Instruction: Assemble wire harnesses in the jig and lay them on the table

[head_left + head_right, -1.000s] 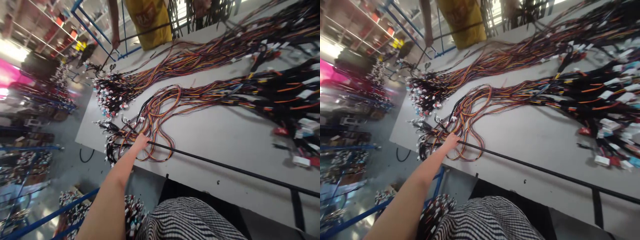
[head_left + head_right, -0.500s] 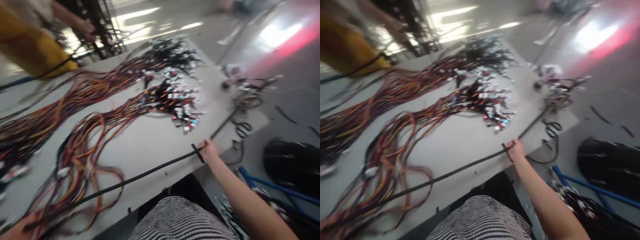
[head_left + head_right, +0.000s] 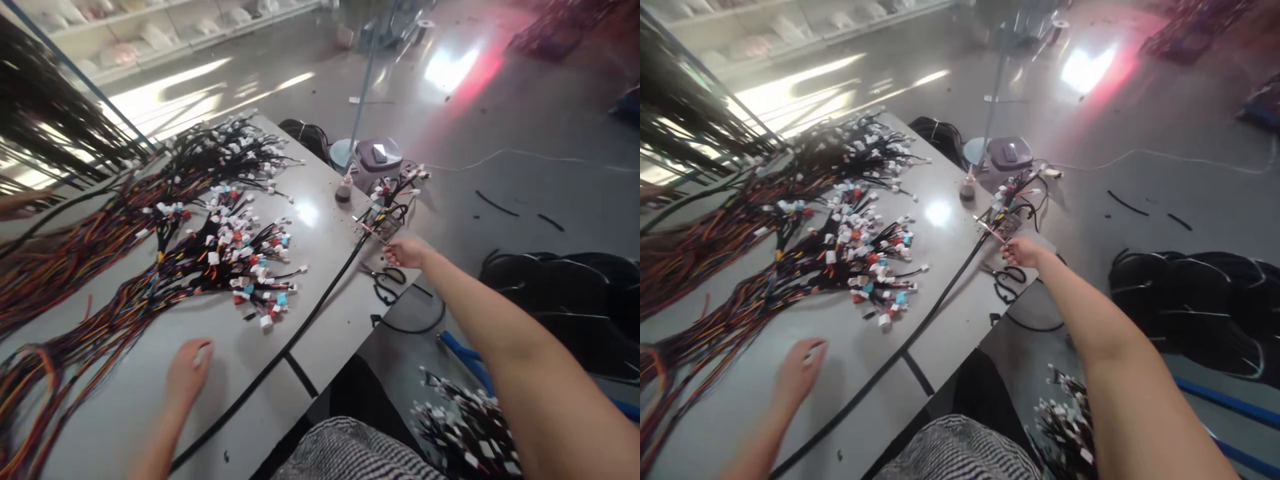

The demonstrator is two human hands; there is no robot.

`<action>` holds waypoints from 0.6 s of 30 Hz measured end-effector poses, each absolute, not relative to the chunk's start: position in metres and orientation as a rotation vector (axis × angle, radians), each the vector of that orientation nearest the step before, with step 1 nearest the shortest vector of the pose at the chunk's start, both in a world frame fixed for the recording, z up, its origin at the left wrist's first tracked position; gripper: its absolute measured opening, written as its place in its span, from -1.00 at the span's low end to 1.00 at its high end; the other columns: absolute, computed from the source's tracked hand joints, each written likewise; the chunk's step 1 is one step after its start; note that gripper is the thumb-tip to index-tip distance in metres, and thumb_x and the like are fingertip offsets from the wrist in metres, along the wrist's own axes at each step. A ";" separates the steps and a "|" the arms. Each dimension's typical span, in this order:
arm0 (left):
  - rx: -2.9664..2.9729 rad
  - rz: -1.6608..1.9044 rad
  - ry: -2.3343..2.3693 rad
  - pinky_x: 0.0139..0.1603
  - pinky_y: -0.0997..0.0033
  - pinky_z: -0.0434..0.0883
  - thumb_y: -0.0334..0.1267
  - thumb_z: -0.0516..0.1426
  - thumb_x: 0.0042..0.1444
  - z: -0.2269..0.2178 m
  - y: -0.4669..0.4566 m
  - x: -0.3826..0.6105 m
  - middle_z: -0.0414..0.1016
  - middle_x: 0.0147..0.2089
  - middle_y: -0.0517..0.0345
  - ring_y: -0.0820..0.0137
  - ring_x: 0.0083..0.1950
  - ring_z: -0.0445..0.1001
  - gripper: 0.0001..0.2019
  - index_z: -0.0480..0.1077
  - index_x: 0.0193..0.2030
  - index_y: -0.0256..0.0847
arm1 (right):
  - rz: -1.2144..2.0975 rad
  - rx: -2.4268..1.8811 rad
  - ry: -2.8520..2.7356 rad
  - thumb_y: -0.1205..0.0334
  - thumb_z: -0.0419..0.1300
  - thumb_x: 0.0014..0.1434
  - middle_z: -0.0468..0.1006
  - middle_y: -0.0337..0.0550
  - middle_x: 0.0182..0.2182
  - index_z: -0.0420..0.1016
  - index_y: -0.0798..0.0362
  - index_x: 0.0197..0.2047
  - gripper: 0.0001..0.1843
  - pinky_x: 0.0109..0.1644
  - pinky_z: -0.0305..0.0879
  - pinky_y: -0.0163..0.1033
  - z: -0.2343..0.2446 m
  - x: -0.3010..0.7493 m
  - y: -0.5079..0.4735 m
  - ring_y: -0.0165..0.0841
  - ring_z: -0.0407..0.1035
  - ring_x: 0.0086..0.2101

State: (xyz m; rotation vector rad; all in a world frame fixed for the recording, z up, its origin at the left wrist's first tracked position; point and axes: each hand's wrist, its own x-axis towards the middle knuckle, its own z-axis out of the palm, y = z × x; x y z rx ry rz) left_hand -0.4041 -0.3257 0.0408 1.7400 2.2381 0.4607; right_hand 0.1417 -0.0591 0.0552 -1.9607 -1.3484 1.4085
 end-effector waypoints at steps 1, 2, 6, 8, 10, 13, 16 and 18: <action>1.766 0.524 2.106 -0.08 0.16 0.51 0.03 0.01 0.09 0.033 -0.286 -0.358 0.59 -0.23 0.06 0.18 -0.15 0.54 -0.69 0.45 -0.31 -0.11 | 1.592 -1.886 -1.263 0.13 0.06 0.19 0.20 -0.25 -0.64 0.26 0.07 -0.48 -0.74 -0.50 0.09 -0.34 0.047 0.144 -0.057 -0.44 0.11 -0.60; 1.795 0.585 1.981 -0.02 0.18 0.48 0.01 0.01 0.13 0.027 -0.245 -0.310 0.59 -0.21 0.01 0.20 -0.12 0.53 -0.67 0.46 -0.30 -0.16 | 1.768 -1.786 -1.147 0.10 0.05 0.19 0.13 -0.31 -0.65 0.22 0.05 -0.48 -0.73 -0.53 0.04 -0.36 0.040 0.147 -0.059 -0.47 0.04 -0.62; 1.698 0.585 1.590 0.08 0.24 0.41 -0.05 -0.02 0.22 0.013 -0.103 -0.143 0.59 -0.15 -0.05 0.24 -0.06 0.50 -0.64 0.50 -0.27 -0.22 | 2.045 -1.529 -0.908 -0.09 0.14 0.10 0.10 -0.37 -0.65 0.13 0.04 -0.49 -0.59 -0.60 -0.12 -0.41 0.024 0.173 -0.090 -0.54 -0.03 -0.65; 1.488 0.592 1.529 0.14 0.27 0.36 -0.07 -0.09 0.30 0.010 -0.053 -0.084 0.59 -0.07 -0.07 0.25 0.02 0.49 -0.57 0.53 -0.21 -0.28 | 2.089 -1.582 -1.010 -0.17 0.17 0.04 0.20 -0.32 -0.65 0.18 0.06 -0.51 -0.53 -0.61 -0.09 -0.40 0.020 0.191 -0.121 -0.54 0.05 -0.66; 1.253 0.572 1.473 0.10 0.30 0.38 -0.03 -0.16 0.35 0.008 -0.017 -0.042 0.58 -0.07 -0.07 0.27 -0.01 0.50 -0.48 0.53 -0.17 -0.32 | 2.185 -1.612 -1.048 -0.25 0.17 0.00 0.27 -0.29 -0.64 0.26 0.08 -0.47 -0.49 -0.60 -0.01 -0.39 0.012 0.195 -0.159 -0.51 0.15 -0.64; 0.987 0.477 1.335 -0.27 0.38 0.42 0.11 -0.15 0.34 0.009 0.009 -0.010 0.58 -0.21 -0.01 0.37 -0.33 0.50 -0.42 0.51 -0.14 -0.32 | 2.268 -1.652 -1.019 -0.21 0.11 0.06 0.30 -0.28 -0.61 0.32 0.09 -0.41 -0.53 -0.58 0.09 -0.37 -0.005 0.161 -0.212 -0.45 0.25 -0.61; 0.859 0.453 1.240 -0.58 0.49 0.17 0.24 -0.03 0.25 0.009 0.013 -0.004 0.45 -0.46 0.11 0.54 -0.63 0.22 -0.42 0.47 -0.28 -0.31 | 2.162 -1.892 -1.159 0.04 -0.01 0.23 0.33 -0.22 -0.60 0.29 0.08 -0.47 -0.66 -0.54 0.12 -0.33 -0.017 0.107 -0.233 -0.44 0.25 -0.62; 0.789 0.491 1.201 -0.64 0.52 0.00 0.29 0.06 0.16 0.008 0.011 -0.006 0.29 -0.57 0.22 0.60 -0.68 0.05 -0.43 0.40 -0.39 -0.28 | 1.958 -1.996 -1.386 0.10 0.00 0.26 0.40 -0.14 -0.56 0.33 0.08 -0.47 -0.67 -0.44 0.19 -0.29 -0.014 0.091 -0.217 -0.38 0.31 -0.55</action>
